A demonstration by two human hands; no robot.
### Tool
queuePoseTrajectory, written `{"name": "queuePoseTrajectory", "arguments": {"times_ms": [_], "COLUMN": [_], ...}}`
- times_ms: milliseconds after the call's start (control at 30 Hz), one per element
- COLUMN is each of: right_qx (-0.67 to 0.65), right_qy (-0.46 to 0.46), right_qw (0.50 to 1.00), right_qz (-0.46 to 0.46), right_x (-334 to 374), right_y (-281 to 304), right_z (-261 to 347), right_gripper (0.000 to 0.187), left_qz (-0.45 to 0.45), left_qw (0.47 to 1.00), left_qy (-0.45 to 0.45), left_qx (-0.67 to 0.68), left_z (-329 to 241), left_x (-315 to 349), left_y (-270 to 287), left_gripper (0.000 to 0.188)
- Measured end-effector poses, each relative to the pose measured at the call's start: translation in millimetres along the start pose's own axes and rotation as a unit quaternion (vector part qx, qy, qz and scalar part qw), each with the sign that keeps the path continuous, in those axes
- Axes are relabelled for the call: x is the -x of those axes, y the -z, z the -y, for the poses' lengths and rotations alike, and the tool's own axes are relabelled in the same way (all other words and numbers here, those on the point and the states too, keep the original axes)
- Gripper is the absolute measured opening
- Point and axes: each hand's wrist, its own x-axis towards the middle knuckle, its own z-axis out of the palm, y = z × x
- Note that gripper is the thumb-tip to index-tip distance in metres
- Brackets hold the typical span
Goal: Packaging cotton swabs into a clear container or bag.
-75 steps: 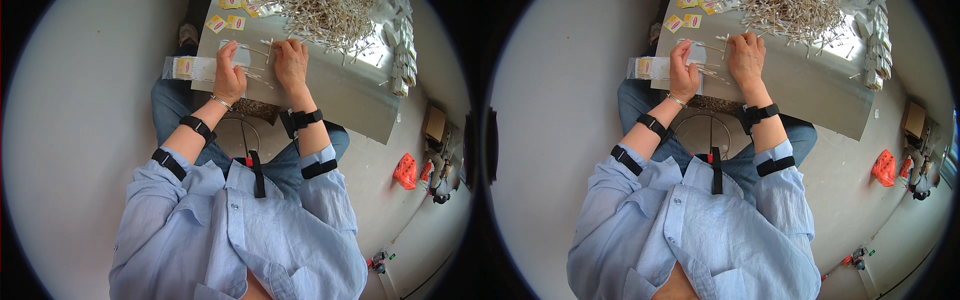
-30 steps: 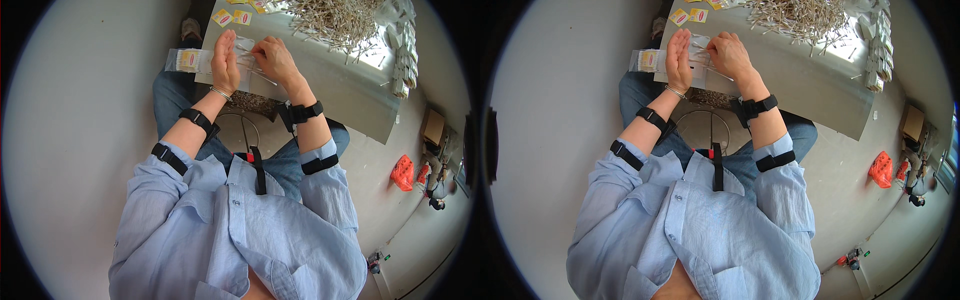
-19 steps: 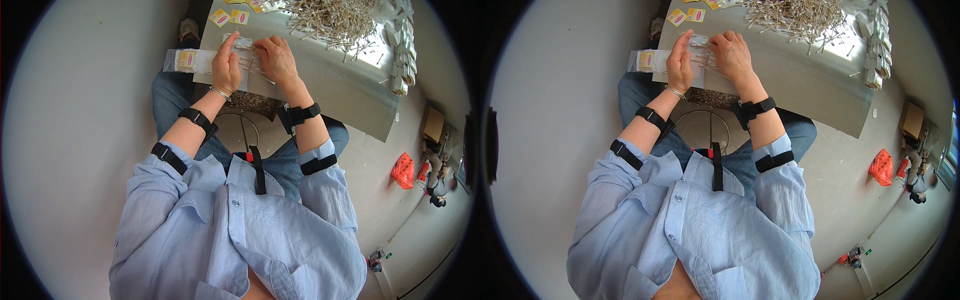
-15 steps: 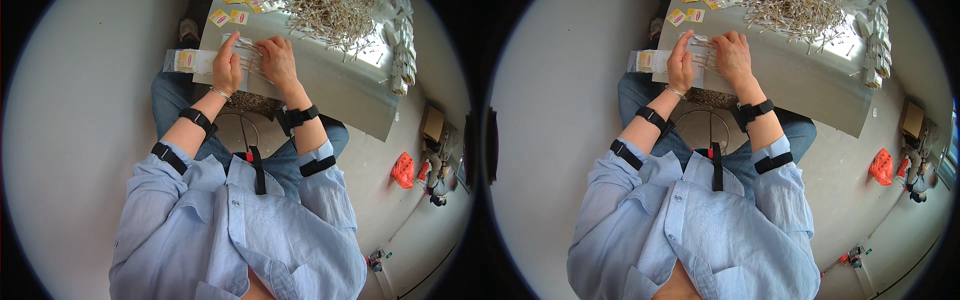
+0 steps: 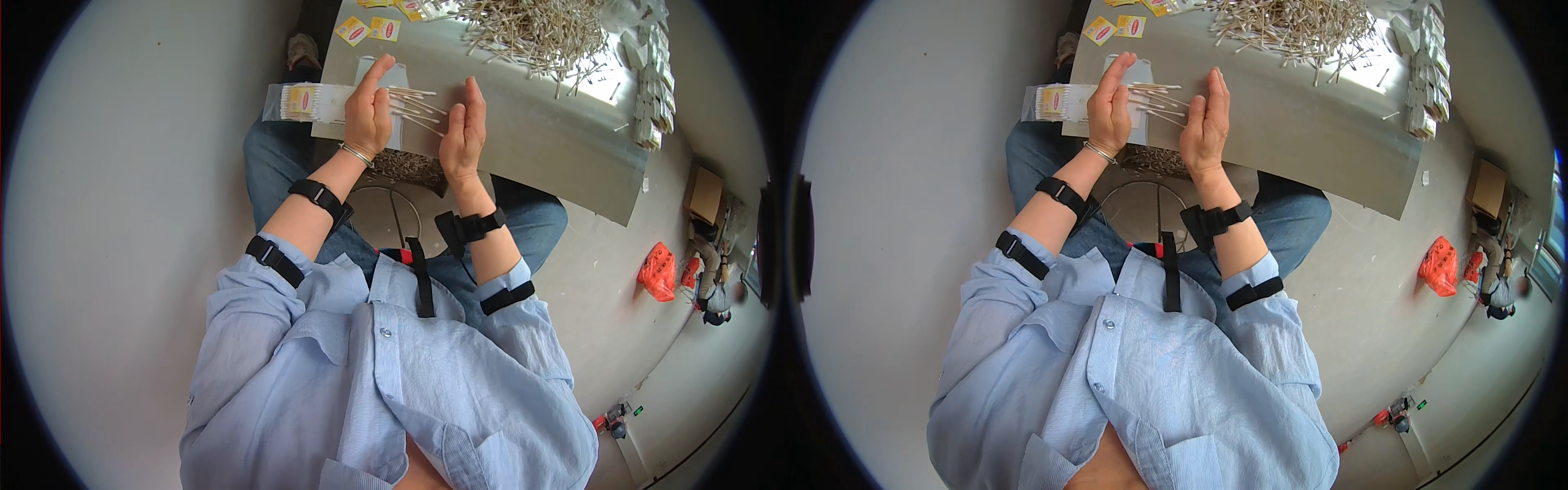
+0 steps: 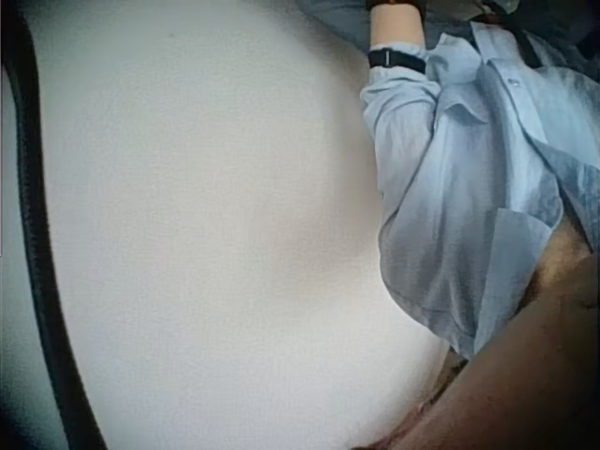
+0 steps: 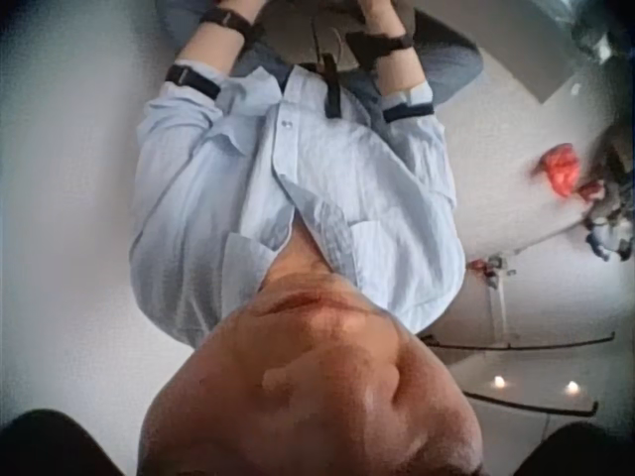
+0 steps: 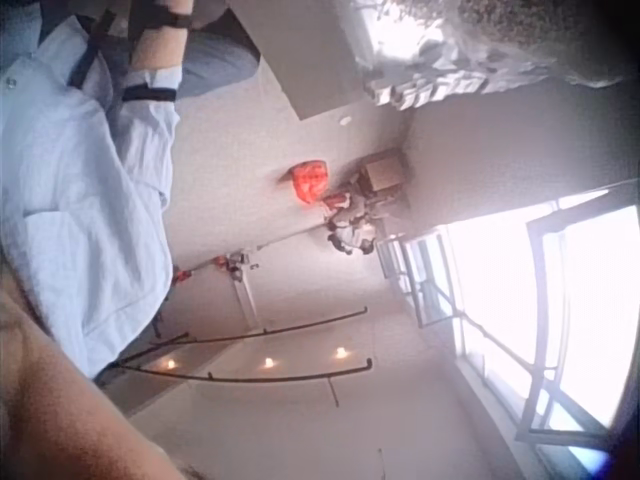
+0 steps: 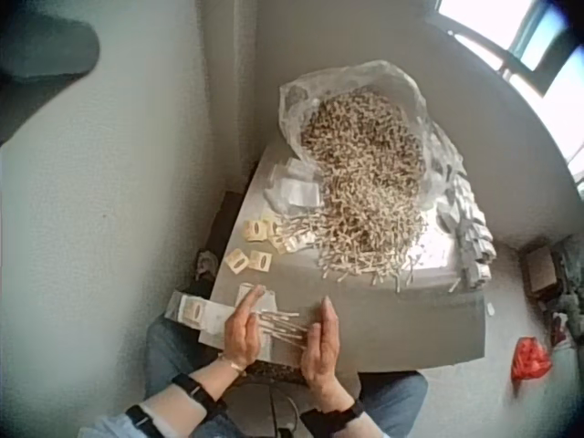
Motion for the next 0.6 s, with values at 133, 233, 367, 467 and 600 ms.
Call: {"name": "queuePoseTrajectory", "arguments": {"times_ms": [133,233,367,467,600], "right_qx": [-0.050,-0.022,0.035,0.080,0.128], "right_qy": [0.004,0.015,0.039,0.057,0.074], "right_qw": [0.999,0.999,0.998,0.994,0.987], "right_qz": [0.019,0.026,0.041,0.048,0.055], "right_x": [4.5,-1.6,-6.9,-9.9,-9.2], "right_y": [-10.5,-15.6,-20.1,-22.1,-19.7], "right_z": [6.0,5.2,3.1,1.6,0.8], "right_gripper": [0.050,0.048,0.046,0.044,0.042], "left_qz": [0.021,0.022,0.023,0.004,-0.024], "left_qw": [0.999,0.999,0.999,0.999,0.995], "left_qy": [-0.011,-0.013,0.002,0.005,-0.033], "left_qx": [-0.021,-0.025,-0.027,-0.036,-0.094], "left_z": [-6.9,-5.2,-3.6,-3.5,1.8], "left_x": [-1.1,-2.7,-0.4,0.9,-0.4], "left_y": [0.2,0.1,0.1,-0.9,-4.3], "left_gripper": [0.043,0.042,0.041,0.040,0.037]}}
